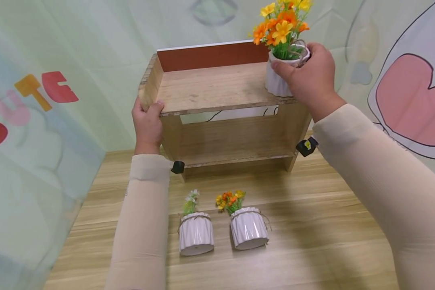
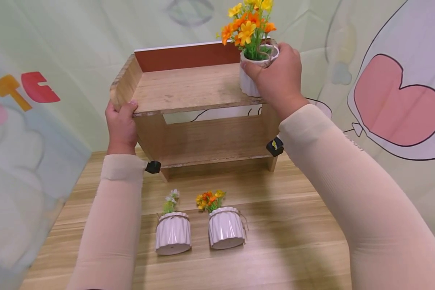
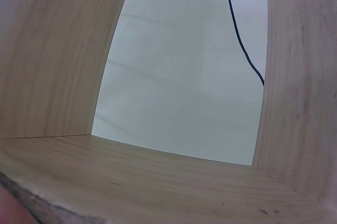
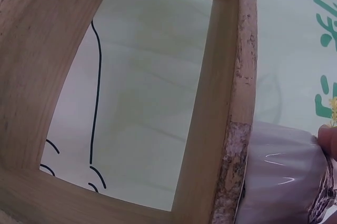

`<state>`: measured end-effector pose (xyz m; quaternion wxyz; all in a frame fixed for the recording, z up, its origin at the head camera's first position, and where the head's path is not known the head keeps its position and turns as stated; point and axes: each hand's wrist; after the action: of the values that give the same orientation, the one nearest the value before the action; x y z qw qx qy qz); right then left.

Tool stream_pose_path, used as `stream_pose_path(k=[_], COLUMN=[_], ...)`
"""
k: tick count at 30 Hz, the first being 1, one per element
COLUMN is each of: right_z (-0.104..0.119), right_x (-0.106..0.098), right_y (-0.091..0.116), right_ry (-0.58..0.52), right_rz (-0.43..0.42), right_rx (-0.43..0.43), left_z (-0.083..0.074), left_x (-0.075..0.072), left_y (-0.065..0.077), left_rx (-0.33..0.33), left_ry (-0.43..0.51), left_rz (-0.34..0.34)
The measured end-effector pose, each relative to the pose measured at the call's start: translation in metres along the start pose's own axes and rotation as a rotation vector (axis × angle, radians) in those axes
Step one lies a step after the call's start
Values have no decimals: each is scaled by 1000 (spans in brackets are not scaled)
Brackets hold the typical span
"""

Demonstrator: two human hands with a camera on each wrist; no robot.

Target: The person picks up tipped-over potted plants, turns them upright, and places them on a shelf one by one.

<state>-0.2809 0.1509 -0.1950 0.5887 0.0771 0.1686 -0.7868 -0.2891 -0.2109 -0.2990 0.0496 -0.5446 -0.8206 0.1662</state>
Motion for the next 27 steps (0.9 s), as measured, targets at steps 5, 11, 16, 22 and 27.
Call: stream_pose_path(k=[5, 11, 16, 22, 27], right_z=[0, -1, -1, 2, 6], right_x=[-1, -2, -2, -6, -14], right_y=[0, -1, 0, 4, 15], right_ry=[13, 12, 9, -22, -58], right_rz=[-3, -11, -12, -5, 8], right_rx=[-3, 4, 7, 7, 16], left_z=[1, 3, 3, 3, 2], left_x=[1, 3, 3, 2, 1], left_y=[1, -1, -1, -1, -2], left_rx=[-4, -3, -16, -23, -16], left_ry=[-22, -1, -17, -26, -32], left_rz=[4, 6, 16, 16, 10])
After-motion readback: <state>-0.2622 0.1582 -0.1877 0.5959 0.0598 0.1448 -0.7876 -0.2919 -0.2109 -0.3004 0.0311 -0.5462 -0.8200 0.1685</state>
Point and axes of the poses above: each hand's wrist, its own y-axis away from the middle knuckle, its own x-axis out of the palm, z = x × y, and after that the axes turned 13 degrees about -y, right-handed
